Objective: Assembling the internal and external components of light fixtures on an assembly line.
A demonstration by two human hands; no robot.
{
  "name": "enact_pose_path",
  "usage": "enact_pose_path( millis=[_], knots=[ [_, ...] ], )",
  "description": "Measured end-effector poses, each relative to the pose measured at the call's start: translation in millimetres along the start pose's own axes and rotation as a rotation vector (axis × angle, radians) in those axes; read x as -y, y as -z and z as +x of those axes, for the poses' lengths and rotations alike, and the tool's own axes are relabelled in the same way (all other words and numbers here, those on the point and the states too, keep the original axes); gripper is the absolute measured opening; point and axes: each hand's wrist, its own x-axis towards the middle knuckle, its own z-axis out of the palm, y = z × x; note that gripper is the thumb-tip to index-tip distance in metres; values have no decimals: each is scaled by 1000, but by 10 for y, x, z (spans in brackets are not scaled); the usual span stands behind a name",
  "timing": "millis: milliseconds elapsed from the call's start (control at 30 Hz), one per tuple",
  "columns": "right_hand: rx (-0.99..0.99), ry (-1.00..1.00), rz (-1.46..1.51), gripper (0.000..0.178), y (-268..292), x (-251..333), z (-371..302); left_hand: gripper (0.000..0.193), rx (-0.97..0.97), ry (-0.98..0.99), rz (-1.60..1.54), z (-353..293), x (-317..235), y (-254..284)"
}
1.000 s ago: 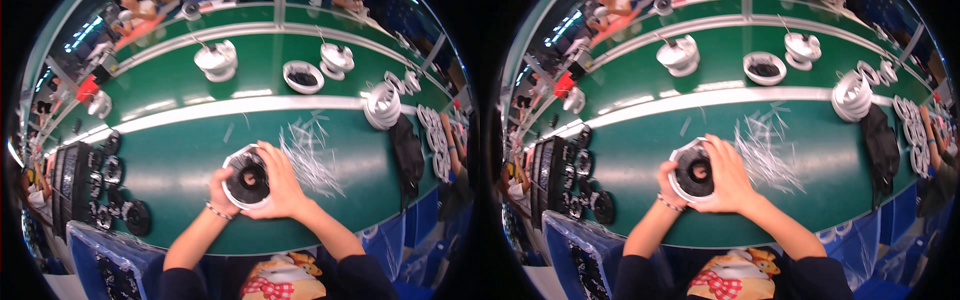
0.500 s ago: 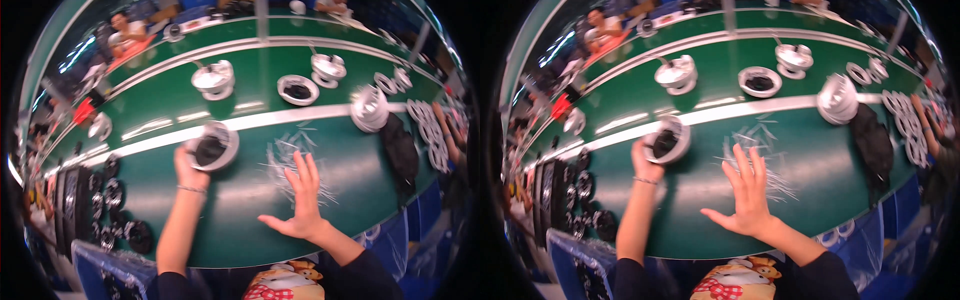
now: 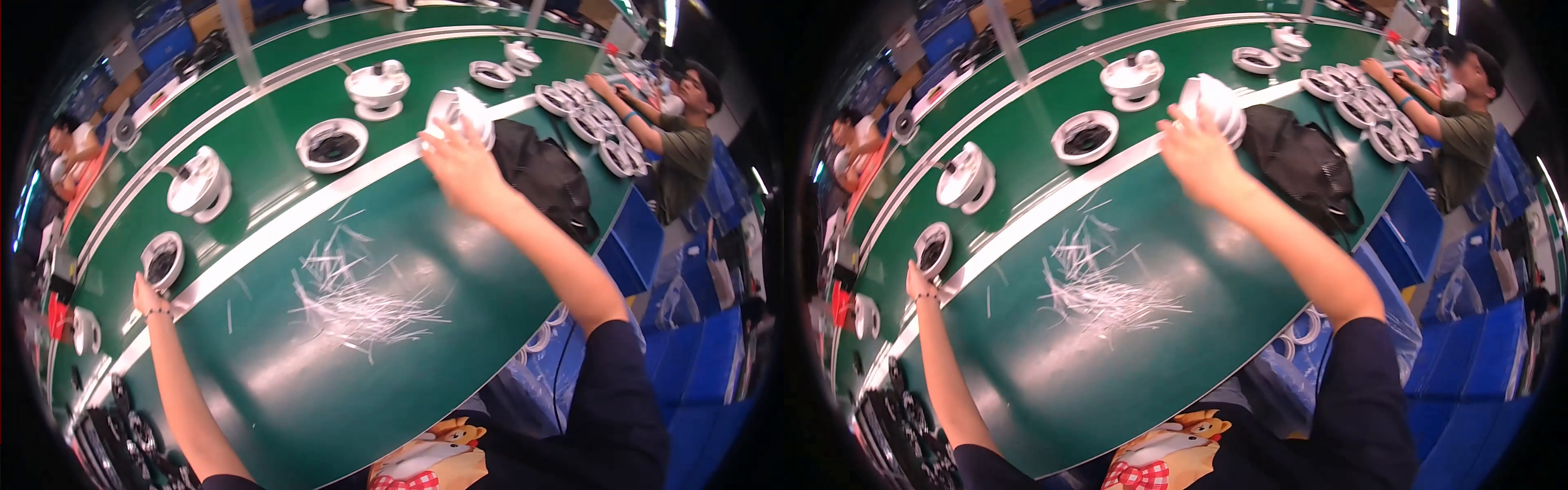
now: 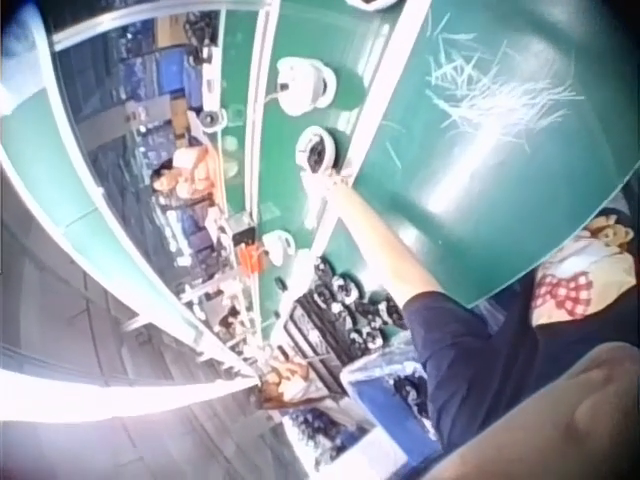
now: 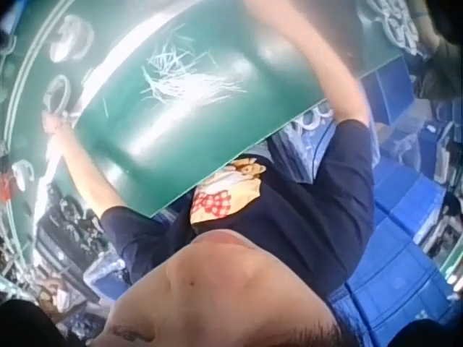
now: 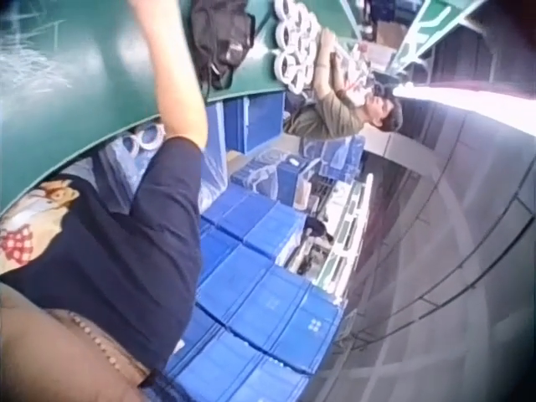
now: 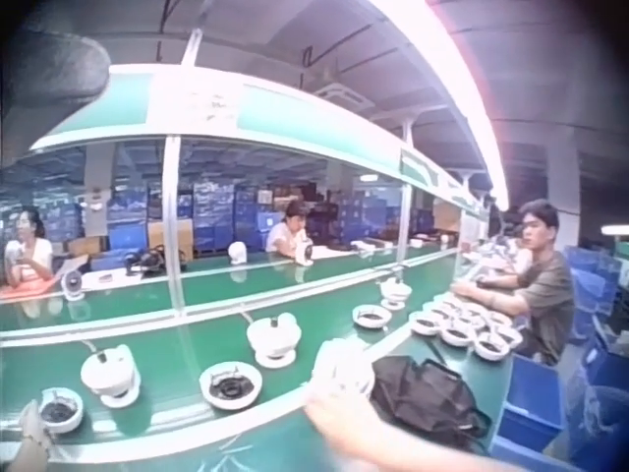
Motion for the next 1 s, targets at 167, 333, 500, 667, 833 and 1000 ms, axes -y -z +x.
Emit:
enact_pose_path(
  millis=[167, 333, 500, 667, 833, 1000],
  knots=[
    [598, -11, -283, 12, -235, -177, 405, 37, -15, -347, 192, 18, -559, 489],
    [288, -62, 26, 5, -59, -366, 298, 32, 58, -315, 500, -204, -1490, 1014],
    [-185, 22, 439, 6, 710, 503, 405, 39, 549, -616, 1538, -332, -1956, 2170],
    [-138, 632, 814, 16, 1446, 1620, 264, 55, 769, -196, 1937, -822, -2116, 2517],
    [-179, 887, 1114, 16, 1466, 2285, -80, 78, 841, -61, 2143, -1519, -2189, 2499],
    [-100, 916, 1107, 16, 1301, 2491, -187, 51, 1019, -171, 2152, -1768, -1922, 2678]
  ],
)
